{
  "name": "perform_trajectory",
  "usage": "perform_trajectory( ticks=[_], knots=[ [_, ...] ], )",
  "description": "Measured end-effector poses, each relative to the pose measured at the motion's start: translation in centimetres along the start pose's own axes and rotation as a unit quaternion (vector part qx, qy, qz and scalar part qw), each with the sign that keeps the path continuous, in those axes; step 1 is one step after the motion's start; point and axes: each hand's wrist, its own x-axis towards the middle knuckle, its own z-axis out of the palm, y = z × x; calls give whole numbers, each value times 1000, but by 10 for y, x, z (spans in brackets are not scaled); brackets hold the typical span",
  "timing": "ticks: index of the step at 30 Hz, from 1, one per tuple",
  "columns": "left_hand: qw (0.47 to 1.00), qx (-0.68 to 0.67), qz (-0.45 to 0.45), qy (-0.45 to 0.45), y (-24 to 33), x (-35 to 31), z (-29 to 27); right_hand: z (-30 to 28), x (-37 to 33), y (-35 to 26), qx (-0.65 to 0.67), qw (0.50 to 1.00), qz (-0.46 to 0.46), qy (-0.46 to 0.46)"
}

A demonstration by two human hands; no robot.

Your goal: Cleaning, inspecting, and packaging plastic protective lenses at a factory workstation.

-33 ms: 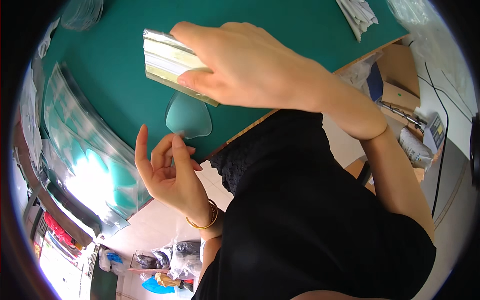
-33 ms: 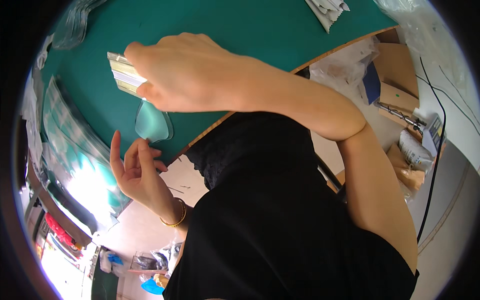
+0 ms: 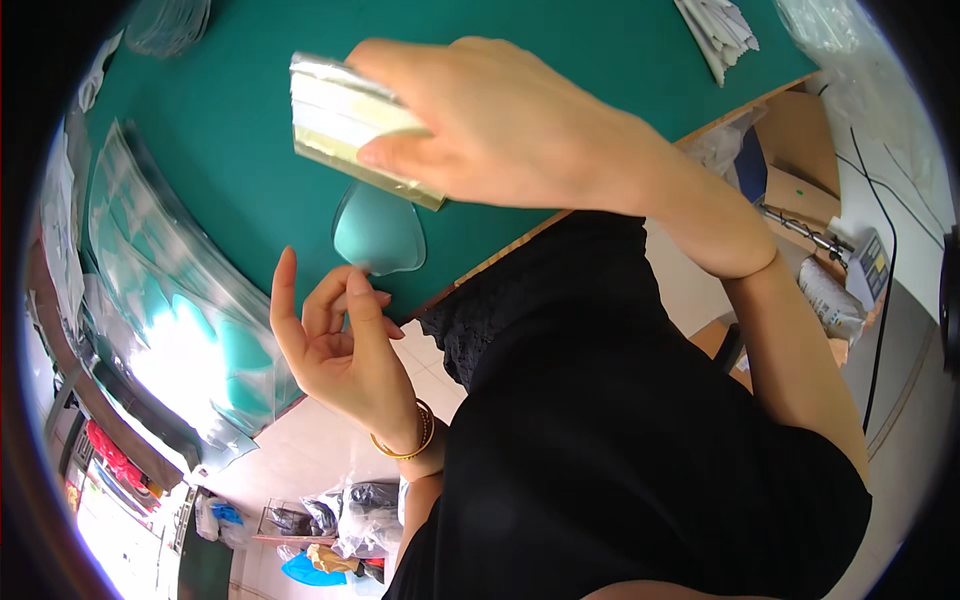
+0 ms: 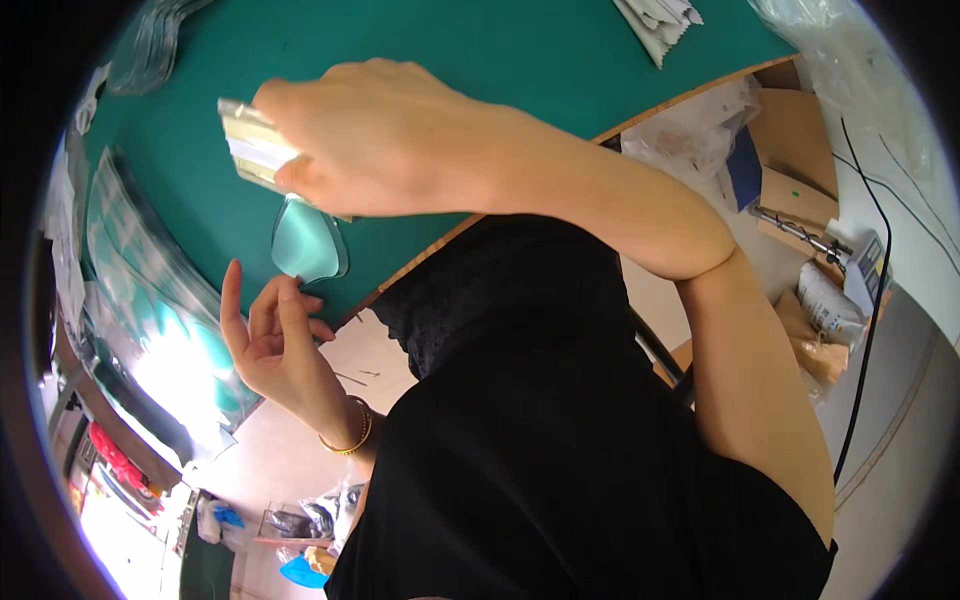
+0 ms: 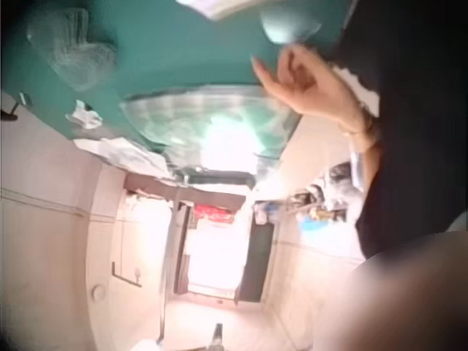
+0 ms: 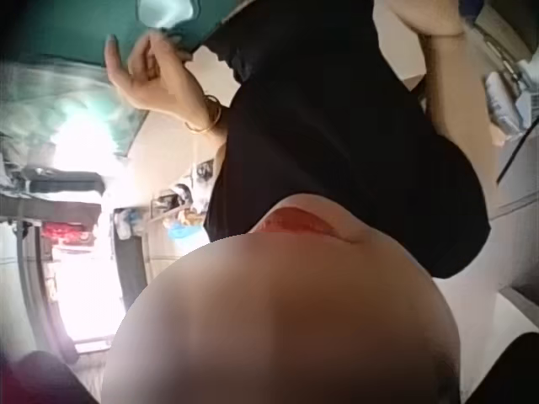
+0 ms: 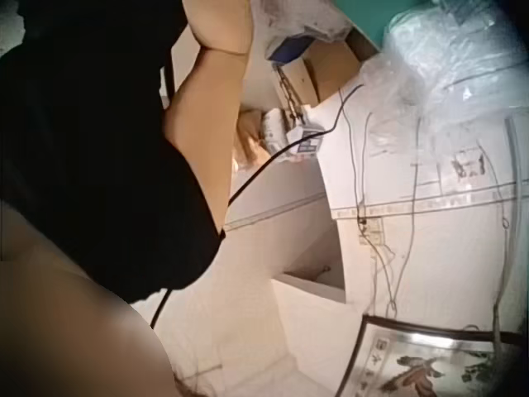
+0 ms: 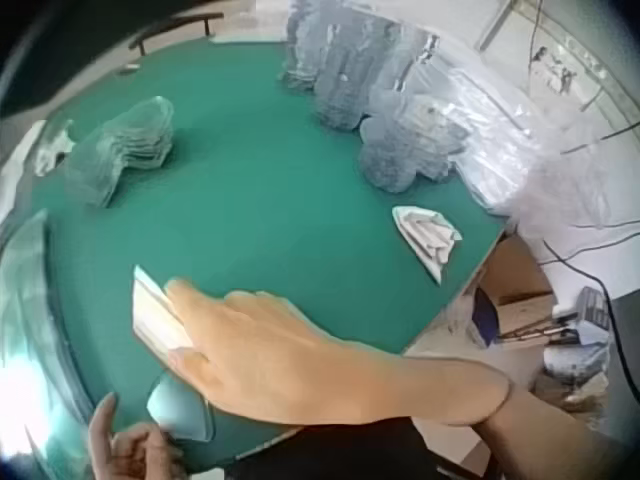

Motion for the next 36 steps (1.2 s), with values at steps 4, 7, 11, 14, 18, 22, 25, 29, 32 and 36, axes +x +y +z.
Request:
perform_trajectory(
  ticks=[4, 7, 11, 14, 18, 22, 25, 29, 32, 36],
  knots=[
    [1000, -6, -17, -19, 0, 1, -3, -2, 2, -3, -14, 999, -25, 21],
    [999, -22, -1, -30, -4, -2, -5, 4, 2, -9, -14, 1000, -28, -2],
    [999, -4, 8, -37, -7, -2, -4, 18, 0, -17, 7, 998, -34, -47],
    [999, -5, 12, -40, -8, -2, -5, 18, 1, -14, 13, 998, -37, -53],
    [999, -6, 13, -42, -8, -3, -6, 8, 7, 0, 9, 998, -53, 33],
    [999, -7, 13, -45, -10, -2, -8, 11, 2, -11, 8, 999, -13, -32],
    [998, -15, 28, -53, -14, -3, -9, 27, -9, -15, 21, 998, -54, -19],
    [999, -6, 26, -32, -9, -11, -10, 39, -19, -25, 56, 997, -37, -40],
    [999, -9, 29, -35, -10, -14, -21, 47, -24, -28, 40, 997, -60, -39],
    [995, 64, 75, 4, -8, -11, -47, 15, -17, -23, 107, 994, -20, 11]
  ],
)
